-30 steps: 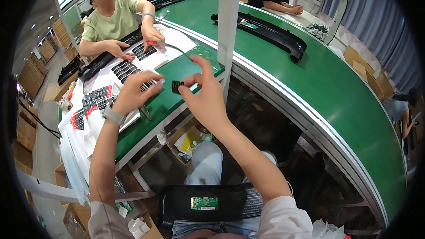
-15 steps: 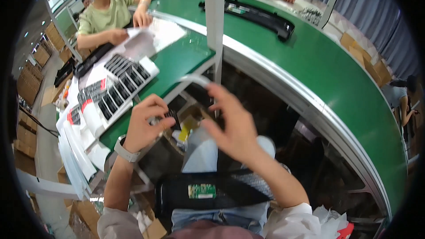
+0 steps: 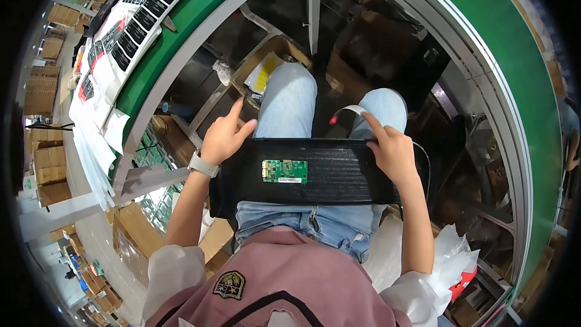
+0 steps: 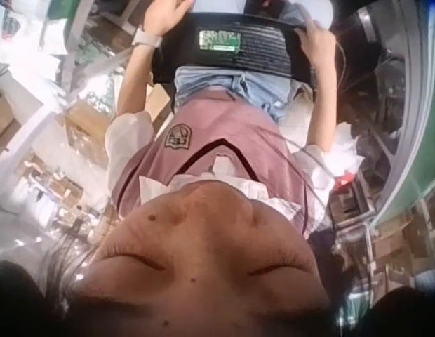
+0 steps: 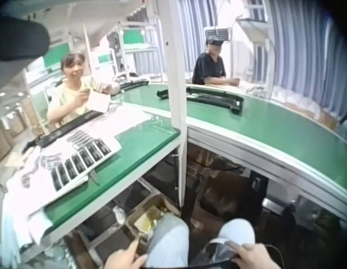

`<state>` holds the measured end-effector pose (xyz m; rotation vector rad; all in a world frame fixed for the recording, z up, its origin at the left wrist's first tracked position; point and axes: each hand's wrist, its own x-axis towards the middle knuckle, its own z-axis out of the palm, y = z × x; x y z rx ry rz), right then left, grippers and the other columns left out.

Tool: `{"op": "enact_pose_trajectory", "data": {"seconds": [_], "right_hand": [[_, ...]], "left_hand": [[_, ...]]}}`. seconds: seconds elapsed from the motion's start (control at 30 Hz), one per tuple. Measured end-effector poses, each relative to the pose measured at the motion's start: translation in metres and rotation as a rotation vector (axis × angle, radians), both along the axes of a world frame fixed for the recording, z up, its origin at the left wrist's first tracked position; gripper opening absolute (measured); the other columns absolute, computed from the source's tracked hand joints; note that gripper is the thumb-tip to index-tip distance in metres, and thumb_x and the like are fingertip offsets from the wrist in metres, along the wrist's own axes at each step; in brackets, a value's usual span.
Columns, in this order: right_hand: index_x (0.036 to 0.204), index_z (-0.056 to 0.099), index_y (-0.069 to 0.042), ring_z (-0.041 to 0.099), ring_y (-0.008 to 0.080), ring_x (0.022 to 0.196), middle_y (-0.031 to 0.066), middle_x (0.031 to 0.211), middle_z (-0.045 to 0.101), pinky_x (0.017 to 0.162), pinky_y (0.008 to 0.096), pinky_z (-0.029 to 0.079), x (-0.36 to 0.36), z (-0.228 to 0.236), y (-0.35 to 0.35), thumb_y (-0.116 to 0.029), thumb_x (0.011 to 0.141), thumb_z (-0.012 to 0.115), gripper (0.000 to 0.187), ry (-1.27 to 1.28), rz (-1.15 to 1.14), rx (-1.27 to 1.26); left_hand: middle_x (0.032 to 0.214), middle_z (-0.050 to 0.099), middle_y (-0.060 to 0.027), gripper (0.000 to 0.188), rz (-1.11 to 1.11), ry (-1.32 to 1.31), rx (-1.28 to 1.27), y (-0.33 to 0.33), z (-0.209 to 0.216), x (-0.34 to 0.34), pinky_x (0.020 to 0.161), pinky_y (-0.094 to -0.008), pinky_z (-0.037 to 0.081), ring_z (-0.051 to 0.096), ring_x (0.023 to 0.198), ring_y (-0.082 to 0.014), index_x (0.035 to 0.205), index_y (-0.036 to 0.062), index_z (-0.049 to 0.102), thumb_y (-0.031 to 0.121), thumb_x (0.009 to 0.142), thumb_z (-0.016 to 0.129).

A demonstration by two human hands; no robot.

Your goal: Manually applying identification and warning labels to manufactured plastic components on an assembly line.

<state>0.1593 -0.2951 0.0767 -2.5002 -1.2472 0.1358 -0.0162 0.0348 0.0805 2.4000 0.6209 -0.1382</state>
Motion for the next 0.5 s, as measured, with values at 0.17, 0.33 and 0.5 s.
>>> {"op": "enact_pose_trajectory", "data": {"seconds": [0.17, 0.33, 0.5], "right_hand": [[0.119, 0.063, -0.004, 0.062, 0.0292, 0.068, 0.0117, 0.079, 0.064, 0.06, 0.0346, 0.05, -0.016, 0.043, -0.006, 0.009, 0.06, 0.069, 0.06, -0.261, 0.073, 0.353], [0.122, 0.059, 0.0, 0.065, 0.0322, 0.088, 0.0138, 0.099, 0.07, 0.083, 0.037, 0.052, -0.013, 0.05, -0.007, 0.017, 0.06, 0.062, 0.065, -0.369, -0.207, 0.604], [0.129, 0.056, -0.002, 0.059, 0.0285, 0.109, 0.014, 0.117, 0.062, 0.093, 0.0378, 0.046, -0.019, 0.084, -0.001, -0.003, 0.063, 0.077, 0.07, 0.101, -0.126, 0.464]], "left_hand": [[0.069, 0.066, -0.0142, 0.067, 0.191, -0.186, -0.023, -0.013, 0.031, -0.025, 0.065, -0.0394, 0.052, 0.066, 0.062, -0.0295, 0.14, -0.0139, 0.031, 0.022, 0.091, 0.061], [0.079, 0.066, -0.0099, 0.078, 0.147, -0.829, 0.118, -0.036, 0.056, -0.03, 0.073, -0.0291, 0.051, 0.064, 0.069, -0.02, 0.145, -0.0144, 0.017, 0.002, 0.087, 0.065], [0.089, 0.068, -0.0099, 0.071, 0.263, -0.613, -0.12, -0.039, 0.041, -0.022, 0.078, -0.0292, 0.051, 0.065, 0.076, -0.0177, 0.146, -0.0118, 0.016, 0.001, 0.091, 0.06]]}}
